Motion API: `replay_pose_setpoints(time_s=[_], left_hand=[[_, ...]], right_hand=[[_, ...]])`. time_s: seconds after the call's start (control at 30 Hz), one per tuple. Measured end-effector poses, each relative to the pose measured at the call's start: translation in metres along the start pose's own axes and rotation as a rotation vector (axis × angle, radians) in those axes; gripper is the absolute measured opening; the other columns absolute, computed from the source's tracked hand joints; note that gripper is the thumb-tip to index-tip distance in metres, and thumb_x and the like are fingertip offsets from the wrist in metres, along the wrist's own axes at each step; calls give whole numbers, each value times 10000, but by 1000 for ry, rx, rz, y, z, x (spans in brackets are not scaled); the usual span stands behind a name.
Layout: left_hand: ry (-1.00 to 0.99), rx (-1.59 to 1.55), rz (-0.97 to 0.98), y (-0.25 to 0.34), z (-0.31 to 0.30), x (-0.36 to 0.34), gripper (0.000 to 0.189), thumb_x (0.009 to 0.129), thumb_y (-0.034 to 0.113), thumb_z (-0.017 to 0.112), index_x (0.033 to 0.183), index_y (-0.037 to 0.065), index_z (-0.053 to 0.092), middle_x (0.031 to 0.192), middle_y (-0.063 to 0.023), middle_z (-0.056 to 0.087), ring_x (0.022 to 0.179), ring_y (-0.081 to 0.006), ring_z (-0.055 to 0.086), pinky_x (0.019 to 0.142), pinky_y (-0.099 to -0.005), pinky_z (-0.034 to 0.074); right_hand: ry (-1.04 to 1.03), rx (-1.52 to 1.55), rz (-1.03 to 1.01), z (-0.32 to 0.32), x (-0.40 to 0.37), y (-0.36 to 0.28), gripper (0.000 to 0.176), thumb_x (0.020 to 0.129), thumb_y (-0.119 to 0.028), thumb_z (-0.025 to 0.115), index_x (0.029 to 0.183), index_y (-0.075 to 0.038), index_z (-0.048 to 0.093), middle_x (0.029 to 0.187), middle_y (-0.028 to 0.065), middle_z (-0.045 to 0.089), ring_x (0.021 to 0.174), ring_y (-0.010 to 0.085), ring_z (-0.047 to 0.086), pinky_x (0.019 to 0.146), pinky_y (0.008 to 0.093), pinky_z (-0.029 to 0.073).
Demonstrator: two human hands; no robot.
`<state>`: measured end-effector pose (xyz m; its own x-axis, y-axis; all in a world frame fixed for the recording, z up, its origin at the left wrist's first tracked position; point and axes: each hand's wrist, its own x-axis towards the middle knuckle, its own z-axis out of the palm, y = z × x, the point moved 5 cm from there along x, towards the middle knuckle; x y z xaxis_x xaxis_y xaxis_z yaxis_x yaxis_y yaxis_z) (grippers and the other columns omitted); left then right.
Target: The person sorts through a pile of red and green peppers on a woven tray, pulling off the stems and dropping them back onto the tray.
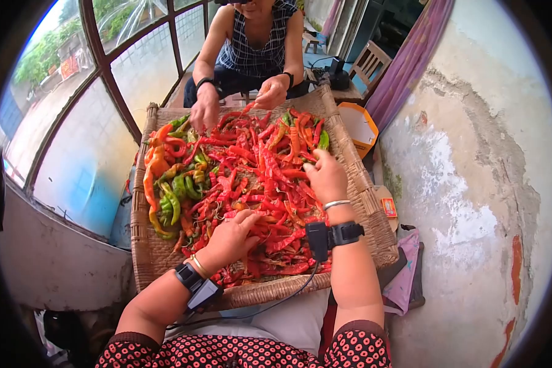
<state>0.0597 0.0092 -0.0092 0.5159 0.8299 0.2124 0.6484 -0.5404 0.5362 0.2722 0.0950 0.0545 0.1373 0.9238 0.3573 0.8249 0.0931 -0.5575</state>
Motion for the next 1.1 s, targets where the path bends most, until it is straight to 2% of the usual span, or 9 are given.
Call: replay_pose_setpoints(time_s=[0.03, 0.1, 0.2, 0.43, 0.63, 0.83, 0.9, 1.03, 1.1], left_hand=[[1, 1, 2, 1, 1, 0, 523, 734, 207, 606, 1203, 92, 406, 1148, -136, 479, 820, -319, 578, 660, -387, 490], [-107, 51, -42, 1, 4, 0, 510, 732, 219, 601, 1191, 91, 420, 1174, -140, 459, 788, -331, 583, 647, -394, 492], [-31, 95, -44, 6, -3, -2, 481, 733, 228, 595, 1170, 91, 446, 1198, -141, 436, 746, -334, 592, 613, -394, 494], [-109, 225, 41, 4, 5, -2, 410, 737, 208, 569, 1122, 88, 490, 1174, -135, 448, 641, -286, 601, 522, -371, 489], [-144, 262, 68, 1, 12, -2, 232, 728, 209, 570, 907, 64, 548, 901, -83, 495, 556, -260, 572, 473, -379, 463], [-183, 205, 43, 4, 7, 0, 257, 761, 310, 573, 854, 71, 589, 853, -77, 532, 663, -254, 584, 573, -381, 467], [-199, 104, -59, 3, 8, 1, 254, 765, 275, 585, 895, 57, 590, 877, -90, 561, 740, -262, 585, 651, -386, 469], [125, -293, -23, 2, 1, 2, 366, 790, 234, 581, 1081, 18, 528, 940, -131, 596, 761, -278, 602, 677, -350, 482], [78, -820, -194, -3, 11, 2, 313, 799, 189, 588, 1058, 17, 547, 854, -102, 618, 723, -185, 603, 659, -300, 478]], right_hand=[[2, 0, 0, 3, -3, -1, 323, 715, -200, 639, 995, -54, 569, 711, 120, 604, 647, 266, 584, 605, 352, 471], [-497, -51, -160, 37, -16, -9, 378, 698, -219, 644, 1036, -79, 551, 807, 144, 606, 761, 296, 589, 681, 377, 470], [-623, -123, -325, 62, -36, -24, 449, 709, -237, 624, 1119, -113, 489, 961, 172, 583, 910, 324, 553, 785, 397, 442], [-856, -323, -236, 89, -45, -17, 311, 700, -250, 626, 949, -89, 534, 908, 154, 602, 888, 322, 564, 769, 407, 445], [-873, -279, -86, 62, -31, 0, 175, 644, -224, 591, 740, -83, 632, 769, 133, 625, 754, 283, 597, 692, 356, 469], [-775, 523, 246, 30, -18, -1, 225, 823, -251, 561, 746, -45, 603, 619, 10, 577, 442, 41, 481, 407, 174, 388], [-779, 511, 176, 34, -18, -4, 248, 834, -272, 552, 775, -40, 617, 623, 6, 581, 430, 46, 481, 400, 172, 387], [-938, 595, 205, 45, -35, -23, 261, 834, -267, 557, 841, -17, 632, 650, 3, 588, 447, 50, 496, 408, 184, 396], [-1022, 761, 93, 47, -44, -41, 255, 843, -246, 546, 889, -9, 627, 692, 18, 609, 484, 53, 518, 451, 173, 418]])
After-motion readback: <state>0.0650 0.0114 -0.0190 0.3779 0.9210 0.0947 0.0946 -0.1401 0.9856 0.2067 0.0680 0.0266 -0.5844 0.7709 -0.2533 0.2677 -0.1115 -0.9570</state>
